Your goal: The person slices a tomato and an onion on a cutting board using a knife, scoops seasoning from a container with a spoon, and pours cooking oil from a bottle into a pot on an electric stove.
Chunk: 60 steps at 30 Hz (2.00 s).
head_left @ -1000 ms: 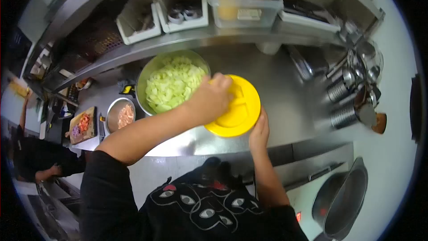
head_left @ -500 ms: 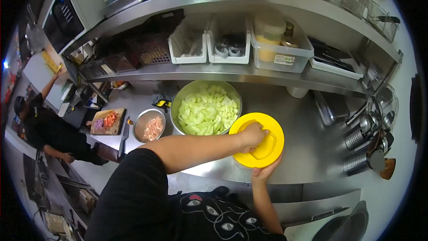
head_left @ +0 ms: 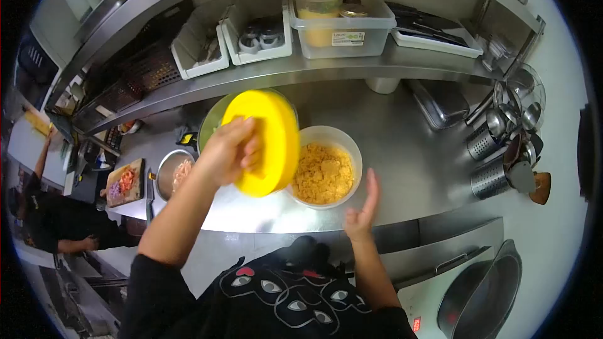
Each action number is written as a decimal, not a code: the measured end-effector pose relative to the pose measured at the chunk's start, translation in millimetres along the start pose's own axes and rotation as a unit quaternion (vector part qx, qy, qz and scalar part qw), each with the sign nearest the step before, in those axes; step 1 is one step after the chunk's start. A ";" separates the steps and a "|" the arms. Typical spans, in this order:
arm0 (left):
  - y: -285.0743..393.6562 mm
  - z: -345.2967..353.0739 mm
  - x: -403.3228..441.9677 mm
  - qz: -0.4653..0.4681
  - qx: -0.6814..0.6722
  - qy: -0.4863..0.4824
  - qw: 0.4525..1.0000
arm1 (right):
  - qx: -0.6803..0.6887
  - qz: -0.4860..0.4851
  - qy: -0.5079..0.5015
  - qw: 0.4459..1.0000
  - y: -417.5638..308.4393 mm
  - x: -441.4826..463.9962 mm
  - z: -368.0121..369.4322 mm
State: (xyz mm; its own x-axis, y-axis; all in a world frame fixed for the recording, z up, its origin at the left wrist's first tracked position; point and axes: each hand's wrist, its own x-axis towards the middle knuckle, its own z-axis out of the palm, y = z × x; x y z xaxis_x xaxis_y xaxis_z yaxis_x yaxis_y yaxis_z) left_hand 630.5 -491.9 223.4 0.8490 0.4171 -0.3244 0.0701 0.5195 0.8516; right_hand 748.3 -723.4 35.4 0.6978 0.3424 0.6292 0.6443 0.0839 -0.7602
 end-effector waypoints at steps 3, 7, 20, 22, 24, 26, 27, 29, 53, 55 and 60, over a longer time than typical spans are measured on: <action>-19.4 -46.6 -19.6 0.067 -0.029 0.020 0.997 | -0.033 -0.020 0.040 0.998 -8.2 34.5 -22.4; -17.9 -97.8 -55.1 0.167 0.067 0.049 0.983 | -0.093 -0.151 -0.031 0.984 -92.0 137.3 -12.1; -1.3 -271.5 -164.5 0.206 0.087 0.199 0.954 | -0.417 -0.035 -0.429 0.801 -163.3 317.3 366.5; -3.4 -295.5 -183.5 0.215 0.063 0.223 0.949 | -0.486 -0.051 -0.415 0.767 -101.1 331.2 408.3; -7.2 -317.5 -198.7 0.231 0.040 0.244 0.941 | -0.499 0.003 -0.392 0.773 -79.5 335.3 422.5; -11.0 -334.7 -212.2 0.250 0.016 0.262 0.932 | -0.485 0.022 -0.335 0.807 -78.3 333.5 423.8; -11.5 -339.8 -217.7 0.246 0.010 0.275 0.929 | -0.487 0.030 -0.341 0.804 -74.3 336.0 426.7; -11.0 -347.7 -226.0 0.240 0.000 0.298 0.924 | -0.490 0.049 -0.350 0.797 -67.5 341.3 432.6; 6.3 -320.4 -131.8 0.191 0.064 0.059 0.978 | -0.380 -0.102 -0.217 0.893 -274.5 233.0 183.7; 4.5 -307.8 -120.3 0.184 0.066 0.038 0.980 | -0.400 -0.082 -0.194 0.892 -266.1 194.7 122.3; -7.2 -271.3 -100.4 0.149 0.087 0.001 0.985 | -0.656 0.066 -0.273 0.701 -187.3 123.9 44.5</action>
State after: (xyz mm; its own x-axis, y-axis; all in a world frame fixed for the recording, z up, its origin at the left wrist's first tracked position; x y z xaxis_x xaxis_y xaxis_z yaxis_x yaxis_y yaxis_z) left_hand 402.7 -335.2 138.1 0.8443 0.5336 -0.0496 -0.0939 0.2384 0.9666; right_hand 700.1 -655.1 248.6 0.7850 0.6034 0.1402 0.5691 -0.7918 0.2218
